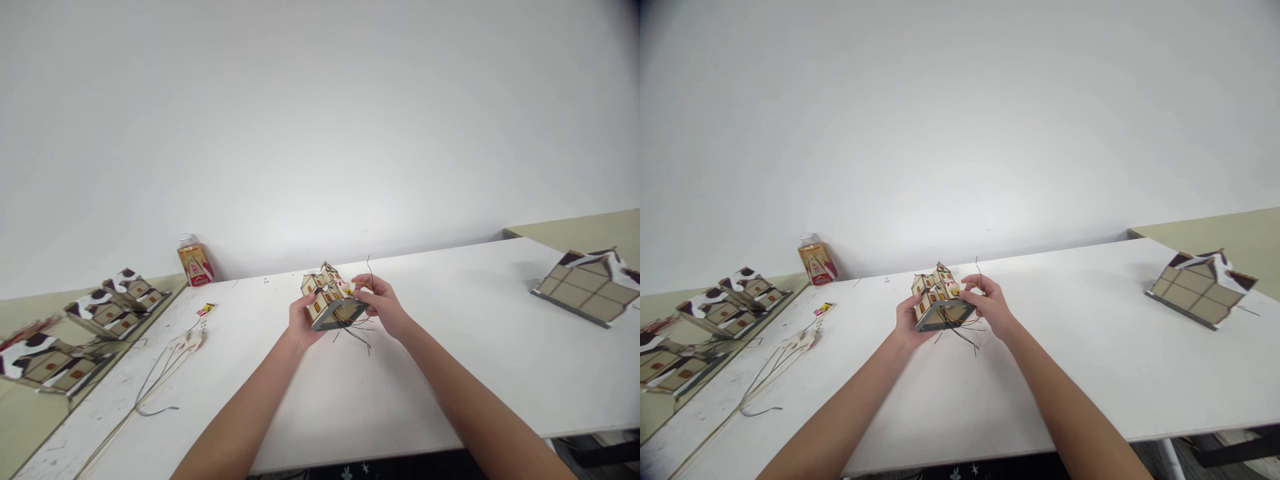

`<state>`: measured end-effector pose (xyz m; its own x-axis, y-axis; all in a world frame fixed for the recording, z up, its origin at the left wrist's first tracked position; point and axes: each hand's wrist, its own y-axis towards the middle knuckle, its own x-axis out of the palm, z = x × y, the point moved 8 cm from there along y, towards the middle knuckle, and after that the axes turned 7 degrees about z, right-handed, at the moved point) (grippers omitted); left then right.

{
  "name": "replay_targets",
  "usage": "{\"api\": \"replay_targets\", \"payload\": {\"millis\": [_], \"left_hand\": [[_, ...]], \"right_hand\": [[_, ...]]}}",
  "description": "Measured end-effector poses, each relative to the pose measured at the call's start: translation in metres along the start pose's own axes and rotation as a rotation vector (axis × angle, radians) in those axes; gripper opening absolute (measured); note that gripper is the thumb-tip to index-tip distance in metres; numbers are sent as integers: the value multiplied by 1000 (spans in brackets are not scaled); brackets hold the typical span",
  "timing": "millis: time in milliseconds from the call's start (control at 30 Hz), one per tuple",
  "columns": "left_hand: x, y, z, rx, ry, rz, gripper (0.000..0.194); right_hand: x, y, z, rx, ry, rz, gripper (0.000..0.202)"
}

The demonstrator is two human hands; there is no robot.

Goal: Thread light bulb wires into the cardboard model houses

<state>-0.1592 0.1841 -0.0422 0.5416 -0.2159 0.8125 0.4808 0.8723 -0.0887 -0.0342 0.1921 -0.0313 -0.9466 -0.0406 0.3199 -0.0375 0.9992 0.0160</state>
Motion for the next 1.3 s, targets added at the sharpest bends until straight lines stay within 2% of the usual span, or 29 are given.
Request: {"api": "replay_targets", "payload": {"millis": [100, 233, 500, 667, 867, 1100, 1200, 1300], "left_hand": [[2, -1, 0, -3, 33, -11, 54], [6, -4, -2, -27, 69, -51, 64], [7, -6, 1, -7, 116, -74, 67], [11, -9, -2, -54, 150, -108, 73], [8, -7, -1, -31, 185, -83, 80], [4, -10, 4, -25, 248, -63, 82], [5, -10, 8, -17, 286, -50, 83], [1, -8, 15, 43, 316, 24, 80]], "right_hand": [[1, 0, 1, 8, -36, -27, 39], [6, -2, 14, 100, -27, -85, 47], [15, -5, 28, 254, 77, -139, 45], [18, -7, 22, 248, 37, -162, 45], [15, -10, 27, 314, -11, -176, 48], [30, -22, 22, 318, -25, -371, 46], [31, -23, 18, 282, -10, -373, 46], [30, -21, 15, 231, 7, -338, 47]]}}
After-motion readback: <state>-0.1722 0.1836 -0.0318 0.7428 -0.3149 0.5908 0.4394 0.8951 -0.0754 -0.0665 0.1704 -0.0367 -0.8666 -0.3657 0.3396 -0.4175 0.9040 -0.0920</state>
